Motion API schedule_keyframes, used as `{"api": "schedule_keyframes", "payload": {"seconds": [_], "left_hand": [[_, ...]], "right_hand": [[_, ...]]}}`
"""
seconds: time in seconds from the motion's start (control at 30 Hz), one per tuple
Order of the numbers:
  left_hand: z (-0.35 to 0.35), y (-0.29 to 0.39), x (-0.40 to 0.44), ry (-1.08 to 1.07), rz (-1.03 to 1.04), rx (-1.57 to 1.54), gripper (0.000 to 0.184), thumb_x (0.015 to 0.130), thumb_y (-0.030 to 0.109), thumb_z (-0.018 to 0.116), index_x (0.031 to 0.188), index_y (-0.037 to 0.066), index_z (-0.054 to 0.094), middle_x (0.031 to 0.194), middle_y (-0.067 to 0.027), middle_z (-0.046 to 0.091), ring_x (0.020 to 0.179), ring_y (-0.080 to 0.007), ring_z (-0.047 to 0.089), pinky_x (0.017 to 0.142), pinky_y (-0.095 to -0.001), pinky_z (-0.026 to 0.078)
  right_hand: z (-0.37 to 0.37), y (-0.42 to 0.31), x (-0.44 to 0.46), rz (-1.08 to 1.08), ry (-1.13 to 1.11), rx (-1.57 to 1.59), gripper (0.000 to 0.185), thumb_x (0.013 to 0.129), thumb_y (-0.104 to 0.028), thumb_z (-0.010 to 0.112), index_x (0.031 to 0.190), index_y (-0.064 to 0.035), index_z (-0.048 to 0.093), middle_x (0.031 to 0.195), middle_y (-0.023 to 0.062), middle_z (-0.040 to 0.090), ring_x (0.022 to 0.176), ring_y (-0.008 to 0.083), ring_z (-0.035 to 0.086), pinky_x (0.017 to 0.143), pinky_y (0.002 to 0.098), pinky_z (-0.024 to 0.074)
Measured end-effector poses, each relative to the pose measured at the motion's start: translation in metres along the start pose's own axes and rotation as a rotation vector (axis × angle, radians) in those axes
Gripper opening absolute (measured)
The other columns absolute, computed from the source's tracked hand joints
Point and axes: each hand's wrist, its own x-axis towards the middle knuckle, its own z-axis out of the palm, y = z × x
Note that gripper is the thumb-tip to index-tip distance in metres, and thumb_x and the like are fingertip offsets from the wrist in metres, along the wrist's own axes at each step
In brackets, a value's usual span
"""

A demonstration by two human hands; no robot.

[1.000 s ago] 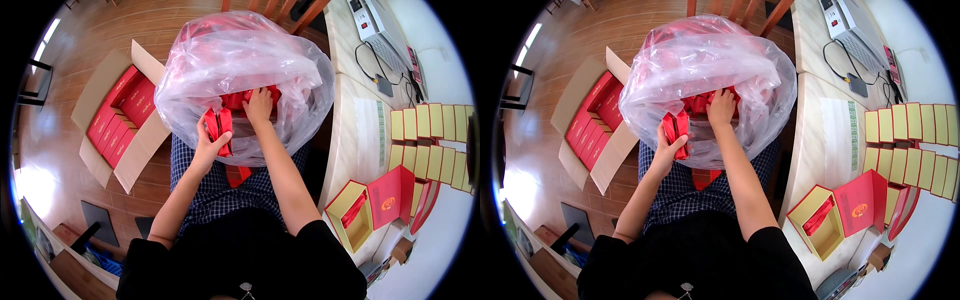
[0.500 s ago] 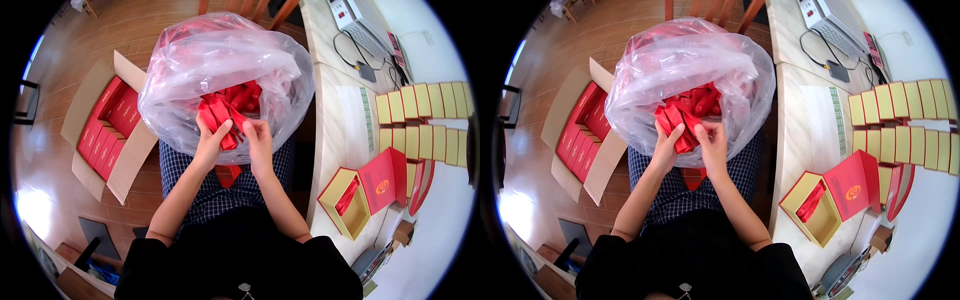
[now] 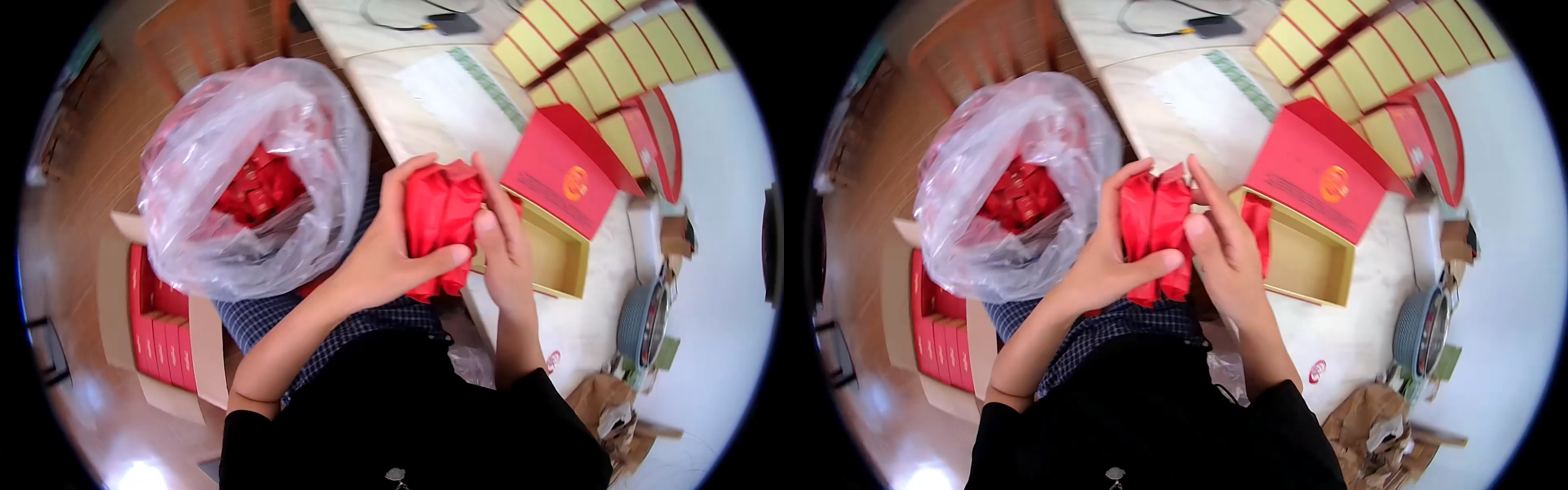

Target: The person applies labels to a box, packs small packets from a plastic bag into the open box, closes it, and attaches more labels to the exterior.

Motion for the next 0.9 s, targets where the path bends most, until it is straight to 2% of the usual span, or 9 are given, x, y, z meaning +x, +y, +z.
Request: {"api": "schedule_keyframes", "payload": {"seconds": [0.17,0.2,0.37,0.43,0.47,0.57,0.63,0.7,0.9], "left_hand": [[0.092,-0.016,0.048,-0.228,0.006,0.022,0.083,0.082,0.026,0.073,0.142,0.0,0.021,0.135,-0.0226,0.036,0.125,-0.0339,0.044,0.102,-0.0404,0.04],[0.106,-0.017,0.055,-0.26,0.108,0.206,0.082,0.086,0.022,0.07,0.143,0.001,0.016,0.138,-0.0222,0.031,0.127,-0.0304,0.043,0.106,-0.0382,0.037],[0.152,-0.05,0.079,-0.315,0.028,0.349,0.075,0.092,0.04,0.059,0.141,-0.004,0.021,0.137,-0.0263,0.03,0.129,-0.0392,0.038,0.107,-0.0436,0.034],[0.152,-0.066,0.082,-0.263,0.148,0.662,0.073,0.093,0.041,0.057,0.139,-0.006,0.026,0.135,-0.0266,0.034,0.126,-0.0411,0.037,0.108,-0.0463,0.031],[0.151,-0.071,0.083,-0.202,0.199,0.696,0.067,0.093,0.043,0.056,0.133,-0.007,0.036,0.133,-0.025,0.038,0.123,-0.0402,0.038,0.106,-0.0471,0.029],[0.145,-0.074,0.075,-0.149,0.274,0.929,0.063,0.091,0.043,0.057,0.127,-0.007,0.044,0.13,-0.0224,0.042,0.121,-0.0378,0.04,0.103,-0.0457,0.03],[0.14,-0.071,0.076,-0.121,0.258,0.896,0.053,0.091,0.041,0.056,0.117,-0.005,0.052,0.12,-0.0175,0.047,0.111,-0.0333,0.043,0.097,-0.0438,0.031],[0.138,-0.066,0.08,-0.082,0.195,0.934,0.045,0.092,0.039,0.055,0.111,-0.001,0.057,0.112,-0.0147,0.051,0.105,-0.0315,0.045,0.093,-0.0432,0.033],[0.139,-0.068,0.085,-0.098,0.224,1.015,0.038,0.092,0.037,0.055,0.107,0.002,0.06,0.103,-0.0118,0.054,0.097,-0.0293,0.048,0.086,-0.0424,0.035]], "right_hand": [[-0.086,0.005,-0.028,0.001,0.251,-0.062,0.046,0.102,-0.028,0.043,0.138,0.0013,0.045,0.133,0.0124,0.052,0.12,0.0183,0.049,0.103,0.0308,0.0366],[-0.1,0.008,-0.032,0.002,0.327,-0.085,0.047,0.103,-0.029,0.042,0.138,0.0021,0.045,0.132,0.0131,0.052,0.12,0.0186,0.049,0.103,0.0311,0.037],[-0.14,0.042,-0.045,0.129,0.524,0.028,0.049,0.104,-0.033,0.04,0.136,0.0039,0.046,0.132,0.0152,0.052,0.122,0.0201,0.049,0.104,0.0319,0.0375],[-0.142,0.059,-0.048,0.145,0.539,0.042,0.048,0.104,-0.033,0.04,0.135,0.0031,0.048,0.131,0.0139,0.053,0.121,0.0191,0.05,0.103,0.0316,0.0378],[-0.142,0.064,-0.048,0.184,0.51,0.029,0.047,0.104,-0.033,0.04,0.134,0.0024,0.049,0.13,0.0131,0.054,0.12,0.0184,0.05,0.103,0.0314,0.0382],[-0.145,0.067,-0.048,0.226,0.457,0.032,0.043,0.103,-0.03,0.042,0.13,0.0011,0.052,0.127,0.0105,0.057,0.116,0.0168,0.052,0.101,0.0302,0.0395],[-0.145,0.065,-0.048,0.278,0.373,0.012,0.039,0.102,-0.027,0.045,0.128,0.0014,0.054,0.125,0.0096,0.058,0.114,0.0164,0.053,0.099,0.0293,0.0401],[-0.144,0.068,-0.048,0.295,0.387,0.056,0.036,0.101,-0.023,0.049,0.125,0.0026,0.055,0.121,0.0098,0.059,0.111,0.0167,0.054,0.097,0.029,0.0406],[-0.146,0.073,-0.049,0.175,0.407,-0.266,0.034,0.099,-0.022,0.053,0.121,0.0024,0.059,0.107,0.013,0.061,0.103,0.0193,0.055,0.093,0.0303,0.0409]]}}
